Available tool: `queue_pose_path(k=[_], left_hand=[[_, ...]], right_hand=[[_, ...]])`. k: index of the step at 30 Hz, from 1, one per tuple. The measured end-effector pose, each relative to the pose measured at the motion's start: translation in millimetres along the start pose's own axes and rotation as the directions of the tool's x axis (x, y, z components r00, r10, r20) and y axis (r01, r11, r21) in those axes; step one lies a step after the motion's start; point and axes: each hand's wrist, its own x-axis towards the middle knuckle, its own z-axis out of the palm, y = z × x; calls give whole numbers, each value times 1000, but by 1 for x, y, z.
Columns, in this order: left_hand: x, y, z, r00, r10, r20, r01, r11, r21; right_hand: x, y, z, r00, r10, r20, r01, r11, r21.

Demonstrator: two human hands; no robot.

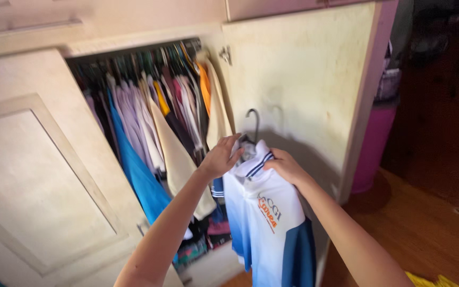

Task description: The person picks up a shirt and a sweater from a pile, places them on hangers, and hangs them inside a closet.

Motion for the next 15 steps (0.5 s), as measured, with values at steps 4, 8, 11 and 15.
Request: queue_pose_path(k=[4, 8, 11, 15], left_hand=[[18, -40, -18, 997, 19, 71, -23, 998, 62], [53, -81, -25, 968, -15, 251, -55, 962, 269], [77, -114, -20, 977, 33, 211, -97, 949, 301], [109, -155, -6, 981, 9, 195, -72, 946, 317]], right_hand=[[49, -13, 7, 990, 67, -123, -68, 998, -5], [82, -41, 16, 958, 101, -269, -138, 983, -125], [105, -52, 26, 945, 26, -327, -87, 981, -174], [152, -45, 31, 928, 7, -372, -105, 964, -245]])
